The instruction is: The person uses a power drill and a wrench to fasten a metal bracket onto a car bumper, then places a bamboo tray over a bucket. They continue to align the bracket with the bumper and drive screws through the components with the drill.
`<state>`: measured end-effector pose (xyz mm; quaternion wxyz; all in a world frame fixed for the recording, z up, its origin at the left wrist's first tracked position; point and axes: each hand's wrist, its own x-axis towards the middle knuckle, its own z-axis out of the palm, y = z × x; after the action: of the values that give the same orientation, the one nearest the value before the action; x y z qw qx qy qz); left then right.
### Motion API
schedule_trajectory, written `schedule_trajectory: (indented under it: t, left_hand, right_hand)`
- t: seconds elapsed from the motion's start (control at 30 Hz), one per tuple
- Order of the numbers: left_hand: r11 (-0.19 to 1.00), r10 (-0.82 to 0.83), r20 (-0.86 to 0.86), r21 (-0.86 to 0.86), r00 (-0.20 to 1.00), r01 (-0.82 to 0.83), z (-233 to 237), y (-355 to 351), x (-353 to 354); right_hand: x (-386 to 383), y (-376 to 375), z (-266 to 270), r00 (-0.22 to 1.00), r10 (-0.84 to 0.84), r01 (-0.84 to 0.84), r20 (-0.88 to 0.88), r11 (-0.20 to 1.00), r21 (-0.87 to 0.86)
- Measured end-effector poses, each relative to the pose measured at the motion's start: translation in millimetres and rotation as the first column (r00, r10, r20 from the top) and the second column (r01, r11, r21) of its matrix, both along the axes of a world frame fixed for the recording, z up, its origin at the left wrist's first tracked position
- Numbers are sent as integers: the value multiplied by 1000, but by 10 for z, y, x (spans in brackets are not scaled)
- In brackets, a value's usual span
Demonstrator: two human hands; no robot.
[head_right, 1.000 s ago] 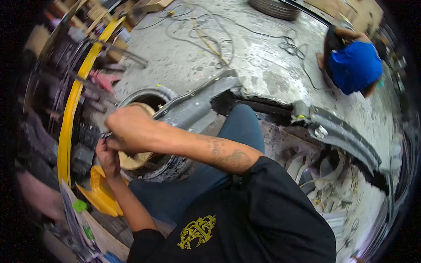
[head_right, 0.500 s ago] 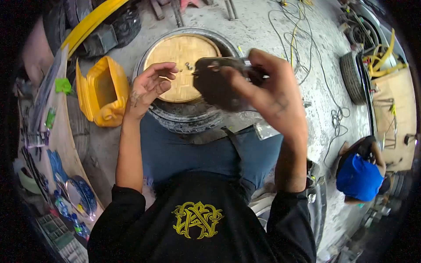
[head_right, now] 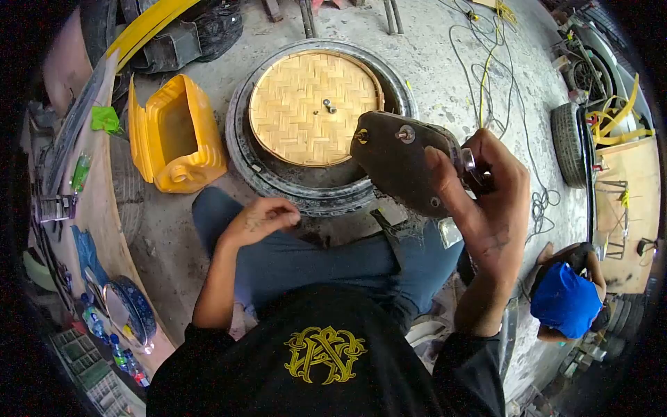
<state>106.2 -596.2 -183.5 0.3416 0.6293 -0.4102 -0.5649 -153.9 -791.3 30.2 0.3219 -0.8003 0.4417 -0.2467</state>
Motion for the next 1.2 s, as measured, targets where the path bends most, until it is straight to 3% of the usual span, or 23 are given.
schedule_trajectory:
  t: [0.03, 0.07, 0.1, 0.17, 0.23, 0.33, 0.47, 0.57, 0.67, 0.7, 0.77, 0.83, 0.87, 0.93, 1.0, 1.2]
  left_hand:
    - [1000, -1, 4, 10, 1000, 1, -45, -23, -15]
    - [980, -197, 151, 39, 969, 194, -97, -62, -37]
    - [924, -381, 283, 97, 880, 369, -161, -103, -76]
    - [768, -638, 422, 297, 644, 567, -467, -208, -291]
    - [501, -865, 305, 571, 400, 650, -931, -432, -603]
    - [142, -990, 110, 781, 90, 608, -1581, -614, -891]
    - [81, -993, 119, 773, -18, 629, -2023, -302, -832]
    - [142, -977, 214, 724, -24, 675, -2261, -156, -915]
    - [317, -898, 439, 593, 33, 740, -2530, -141, -1250]
    - [423, -828, 554, 511, 90, 748, -2662, -122, -1403]
    - [734, -401, 872, 122, 282, 668, -3184, 193, -1917]
    - [614, -345, 897, -8, 278, 789, -3821, 344, -2290]
    - [565, -385, 873, -33, 298, 825, -3873, 317, -2326]
    - [494, -637, 692, 28, 340, 869, -3735, 174, -2292]
    - [441, -822, 453, 119, 347, 890, -3539, 13, -2213]
    - [370, -925, 34, 304, 379, 878, -2877, -493, -1765]
  right_hand:
    - [0, -22, -41, 999, 24, -24, 35, 1000, -9]
    - [19, -18, -35, 1000, 12, -12, 9, 1000, -11]
    - [43, -9, -18, 1000, 4, -5, -20, 1000, -14]
    - [62, -17, -24, 1000, 19, -20, 17, 999, 46]
    - [171, 41, 3, 996, -58, 51, 73, 994, 93]
    - [189, 17, -46, 992, -52, 40, 112, 993, 108]
    - [122, -25, -37, 998, -46, 42, 41, 996, 83]
    - [185, 37, -40, 996, -70, 65, 48, 992, 104]
    - [168, -13, -83, 999, -18, 15, 48, 998, 57]
    - [151, -38, -107, 999, 10, -12, 44, 999, 39]
    - [151, -17, -125, 995, -6, 3, 103, 1000, 28]
    - [69, 13, -202, 986, -89, 84, 142, 995, 46]
    - [34, 28, -222, 982, -104, 96, 160, 994, 55]
    - [76, -63, -123, 993, -1, -1, 116, 1000, 14]
    - [148, -154, 95, 991, 123, -114, -55, 983, 142]
    - [165, -262, 124, 968, 241, -219, -72, 947, 233]
